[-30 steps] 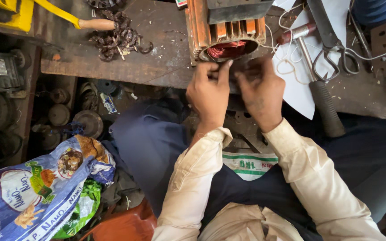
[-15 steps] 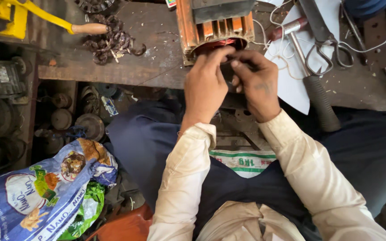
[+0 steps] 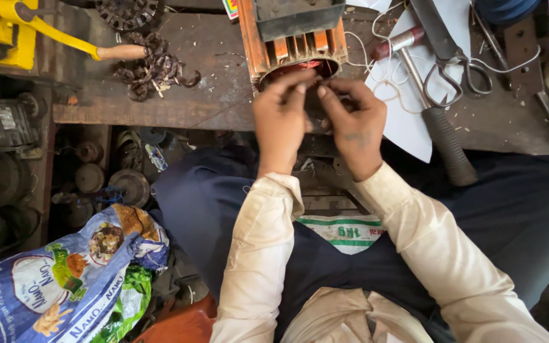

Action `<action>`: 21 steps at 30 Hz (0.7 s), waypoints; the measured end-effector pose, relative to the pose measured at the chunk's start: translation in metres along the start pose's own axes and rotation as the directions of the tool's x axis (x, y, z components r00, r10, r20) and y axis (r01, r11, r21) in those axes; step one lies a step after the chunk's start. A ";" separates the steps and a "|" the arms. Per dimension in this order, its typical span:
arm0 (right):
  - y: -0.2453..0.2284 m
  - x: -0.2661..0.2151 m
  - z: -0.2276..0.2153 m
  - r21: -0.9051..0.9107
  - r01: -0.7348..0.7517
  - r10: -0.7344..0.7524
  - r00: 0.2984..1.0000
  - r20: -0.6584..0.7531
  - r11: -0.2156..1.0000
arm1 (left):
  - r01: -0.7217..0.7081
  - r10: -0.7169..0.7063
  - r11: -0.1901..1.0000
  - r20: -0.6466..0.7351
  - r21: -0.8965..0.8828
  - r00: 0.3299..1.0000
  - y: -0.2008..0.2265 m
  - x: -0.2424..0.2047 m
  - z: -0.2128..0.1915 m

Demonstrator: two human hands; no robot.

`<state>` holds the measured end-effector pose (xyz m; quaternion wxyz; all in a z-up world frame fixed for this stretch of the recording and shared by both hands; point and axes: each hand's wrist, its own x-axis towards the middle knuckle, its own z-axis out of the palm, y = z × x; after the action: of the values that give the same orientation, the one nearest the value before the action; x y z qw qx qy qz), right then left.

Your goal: The person winds copper wire into the slots of a motor stator, using a wooden tool to press the coils down. They use shears to cut the wire and a hammer to tap the stator, ensuring the windings are tight and properly seated.

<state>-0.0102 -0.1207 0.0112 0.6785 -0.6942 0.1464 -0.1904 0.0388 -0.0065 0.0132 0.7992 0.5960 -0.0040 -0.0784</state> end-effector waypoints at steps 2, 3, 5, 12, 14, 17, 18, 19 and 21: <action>0.004 0.002 0.002 0.035 -0.061 0.061 0.998 0.006 0.997 | 0.055 -0.057 0.961 0.001 -0.272 0.998 -0.002 0.001 -0.002; 0.005 0.003 0.002 0.052 -0.094 0.093 0.996 0.011 0.994 | 0.096 -0.093 0.921 0.025 -0.377 0.995 -0.002 0.000 -0.004; 0.005 0.009 0.000 0.046 -0.104 0.104 0.994 0.014 0.993 | 0.174 -0.156 0.836 0.080 -0.521 0.985 0.000 -0.002 -0.005; 0.007 0.011 0.000 -0.096 0.002 -0.005 1.000 -0.024 0.995 | 0.306 -0.256 0.728 0.171 -0.614 0.951 0.019 -0.012 -0.002; 0.007 0.010 0.000 -0.209 0.096 -0.104 0.994 -0.030 0.973 | 0.250 -0.224 0.877 0.113 -0.410 0.968 0.032 -0.020 -0.003; 0.006 0.011 -0.002 -0.304 0.097 -0.117 0.992 -0.049 0.948 | 0.016 -0.021 0.987 0.027 0.160 0.999 0.048 -0.041 -0.005; 0.006 0.011 0.000 -0.318 0.073 -0.097 0.994 -0.058 0.945 | -0.105 0.091 0.964 0.071 0.242 0.993 0.051 -0.050 -0.006; 0.006 0.012 0.000 -0.363 0.124 -0.153 0.987 -0.054 0.924 | -0.226 0.195 0.921 0.126 0.317 0.973 0.051 -0.055 -0.007; 0.005 0.015 -0.001 -0.447 0.219 -0.264 0.964 -0.040 0.867 | -0.330 0.286 0.902 0.189 0.277 0.939 0.048 -0.060 -0.012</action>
<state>0.0026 -0.1283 0.0073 0.4675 -0.8315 0.1311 -0.2700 -0.0133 0.0261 0.0607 0.6975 0.6966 -0.1679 0.0078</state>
